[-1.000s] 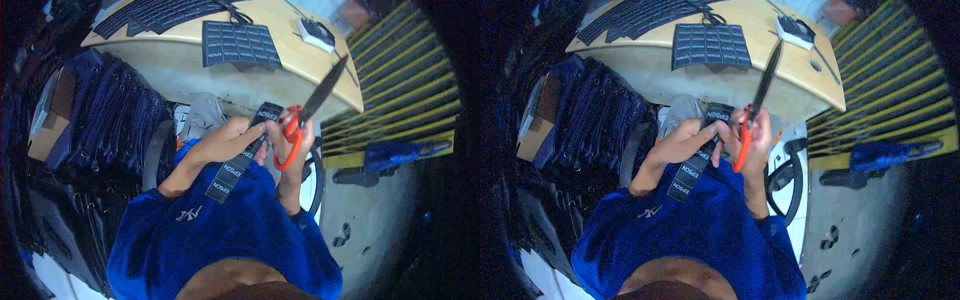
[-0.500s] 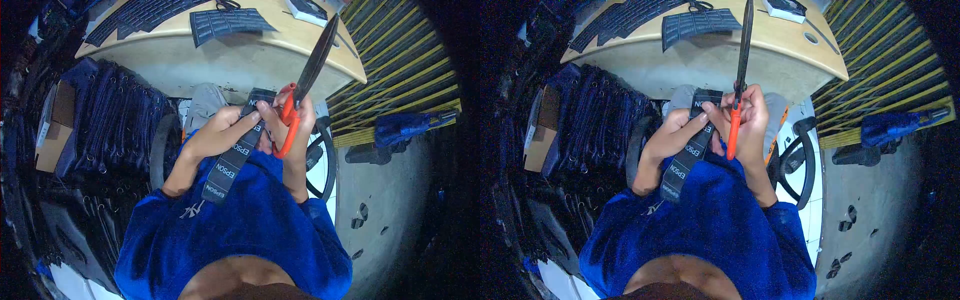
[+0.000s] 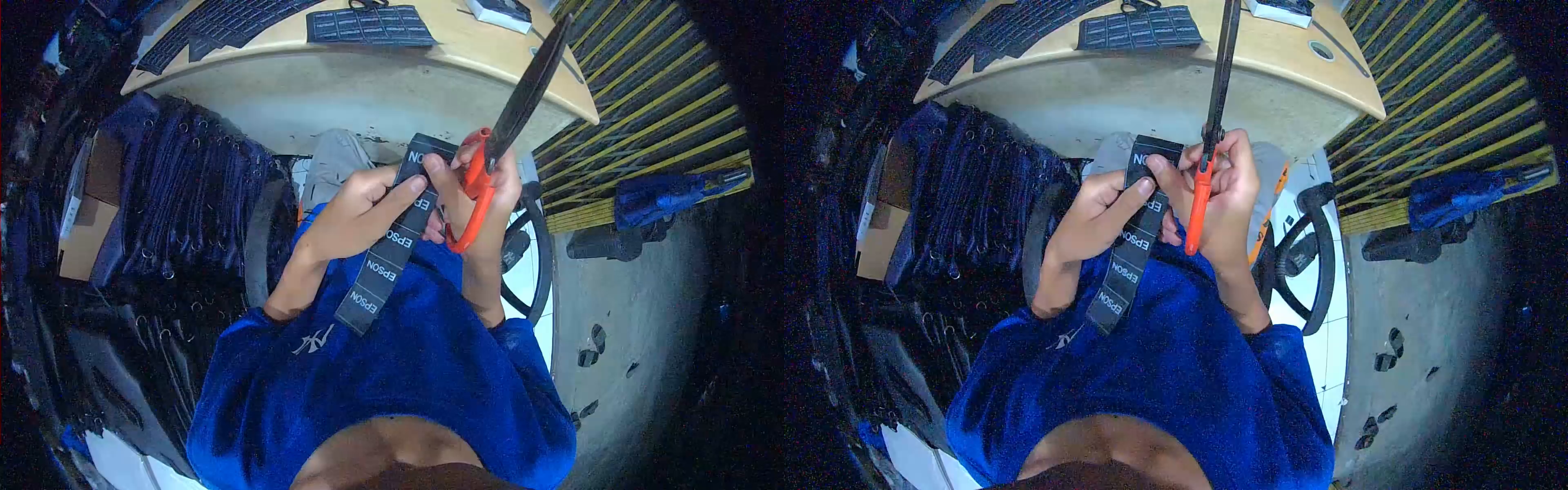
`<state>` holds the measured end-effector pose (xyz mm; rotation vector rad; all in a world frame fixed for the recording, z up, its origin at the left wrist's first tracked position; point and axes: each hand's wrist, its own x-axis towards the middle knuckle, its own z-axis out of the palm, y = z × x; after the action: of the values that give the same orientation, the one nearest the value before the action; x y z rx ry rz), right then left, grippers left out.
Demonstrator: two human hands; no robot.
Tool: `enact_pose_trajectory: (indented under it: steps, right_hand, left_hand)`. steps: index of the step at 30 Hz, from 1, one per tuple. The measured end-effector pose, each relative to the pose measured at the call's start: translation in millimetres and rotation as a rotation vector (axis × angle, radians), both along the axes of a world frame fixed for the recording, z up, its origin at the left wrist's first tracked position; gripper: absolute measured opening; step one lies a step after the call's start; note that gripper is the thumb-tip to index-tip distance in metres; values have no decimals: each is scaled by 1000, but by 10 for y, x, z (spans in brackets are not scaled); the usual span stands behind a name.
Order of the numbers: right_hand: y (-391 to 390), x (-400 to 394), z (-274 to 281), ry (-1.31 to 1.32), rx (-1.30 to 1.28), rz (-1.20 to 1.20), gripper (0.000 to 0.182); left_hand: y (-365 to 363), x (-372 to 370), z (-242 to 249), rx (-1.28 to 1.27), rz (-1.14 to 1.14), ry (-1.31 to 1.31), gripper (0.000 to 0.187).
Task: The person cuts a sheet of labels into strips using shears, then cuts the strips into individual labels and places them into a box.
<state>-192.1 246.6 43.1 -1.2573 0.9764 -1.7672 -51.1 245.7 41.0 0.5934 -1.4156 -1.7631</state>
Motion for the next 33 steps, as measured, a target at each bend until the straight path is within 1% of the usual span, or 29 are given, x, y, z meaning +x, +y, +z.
enact_pose_trajectory:
  steps: [5,7,9,10,12,16,18,20,27,29,33]
  right_hand:
    - [28,15,33,-8,12,12,32]
    - [47,19,46,3,26,15,32]
    - [69,30,67,-23,94,30,32]
    - [64,32,52,-23,95,30,32]
    - [43,37,11,-7,0,4,33]
    - [68,41,17,-2,10,-20,34]
    - [95,37,36,-43,49,12,36]
    - [89,40,22,-44,22,3,36]
    - [103,50,16,-10,0,-19,34]
    - [115,57,40,-15,19,-12,34]
    - [126,69,43,1,33,-16,34]
  left_hand:
    - [-3,16,-43,-4,26,-47,29]
    - [-9,21,-83,-91,62,-90,28]
    - [16,14,-44,-56,51,-58,28]
    - [27,11,-31,-24,39,-26,28]
    - [19,23,-68,-46,38,-39,28]
    - [49,10,-34,-53,55,-44,28]
    - [57,8,-40,-51,65,-35,28]
    - [52,15,-57,-108,71,-78,28]
    - [69,19,-77,-69,65,-52,28]
    - [55,35,-141,-126,113,-161,27]
    - [89,44,-96,-119,106,-149,26]
